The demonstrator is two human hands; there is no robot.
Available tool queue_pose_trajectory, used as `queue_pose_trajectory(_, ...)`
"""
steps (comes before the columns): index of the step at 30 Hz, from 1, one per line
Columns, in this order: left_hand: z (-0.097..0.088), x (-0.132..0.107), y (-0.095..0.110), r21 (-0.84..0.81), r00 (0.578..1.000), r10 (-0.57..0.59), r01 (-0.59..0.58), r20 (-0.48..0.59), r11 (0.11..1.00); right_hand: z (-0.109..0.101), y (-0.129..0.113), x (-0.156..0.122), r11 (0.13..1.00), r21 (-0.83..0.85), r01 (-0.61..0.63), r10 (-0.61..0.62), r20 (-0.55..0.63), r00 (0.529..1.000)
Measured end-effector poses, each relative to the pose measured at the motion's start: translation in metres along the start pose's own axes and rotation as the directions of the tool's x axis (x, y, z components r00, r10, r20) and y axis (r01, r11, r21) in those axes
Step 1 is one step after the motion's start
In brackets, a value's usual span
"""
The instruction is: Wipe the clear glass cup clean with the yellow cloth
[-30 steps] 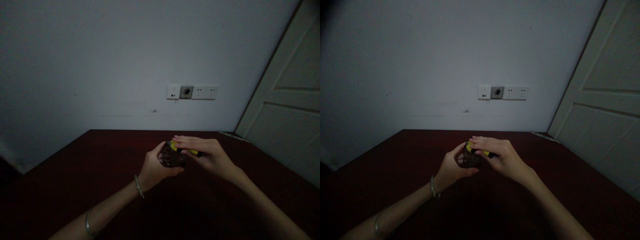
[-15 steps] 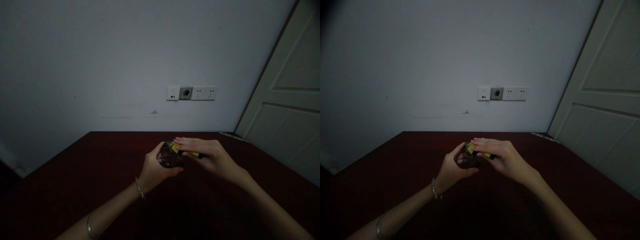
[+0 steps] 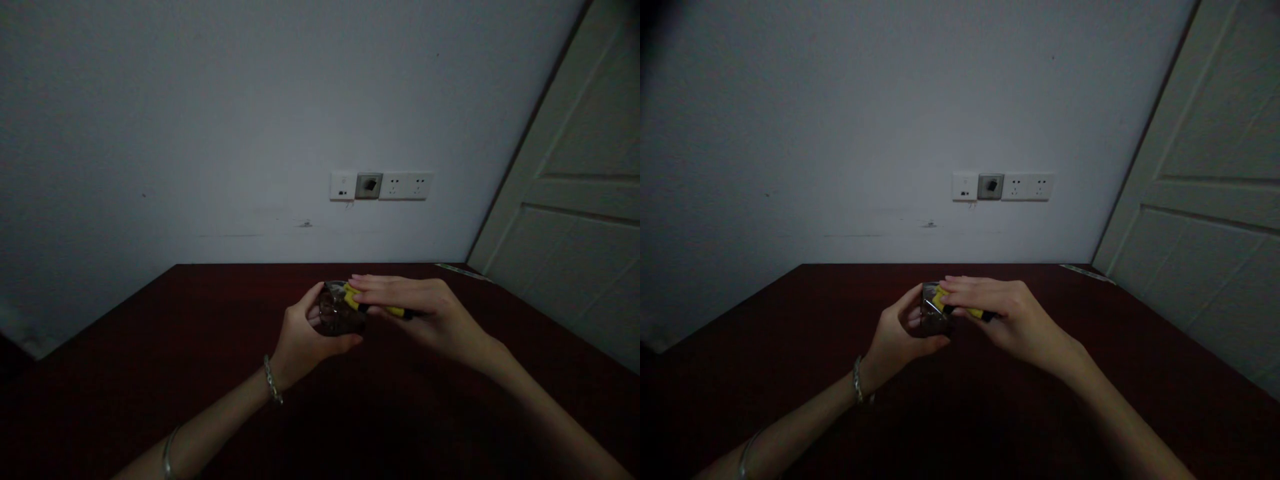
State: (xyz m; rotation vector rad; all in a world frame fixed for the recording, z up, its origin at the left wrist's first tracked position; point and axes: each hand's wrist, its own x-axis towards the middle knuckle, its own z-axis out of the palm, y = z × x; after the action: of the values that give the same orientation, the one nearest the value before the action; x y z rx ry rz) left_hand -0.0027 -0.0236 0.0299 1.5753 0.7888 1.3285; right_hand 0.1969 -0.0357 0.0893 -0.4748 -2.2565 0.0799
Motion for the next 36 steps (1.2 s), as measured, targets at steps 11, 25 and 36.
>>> queue_pose_trajectory(11,-0.001,0.0,0.002,-0.07,0.997,-0.072,0.072,0.003,0.995,-0.006,-0.016,0.004,0.999,0.043,0.031,-0.035,0.092,0.995)
queue_pose_trajectory(25,-0.005,0.004,0.007,-0.146,0.999,0.006,-0.001,0.033,0.989,-0.009,-0.022,0.004,0.997,0.063,0.034,-0.04,0.094,0.995)
queue_pose_trajectory(36,-0.007,0.004,0.011,-0.195,0.999,-0.032,0.033,0.009,0.98,-0.008,-0.028,0.005,0.995,0.1,0.009,-0.021,0.122,0.992)
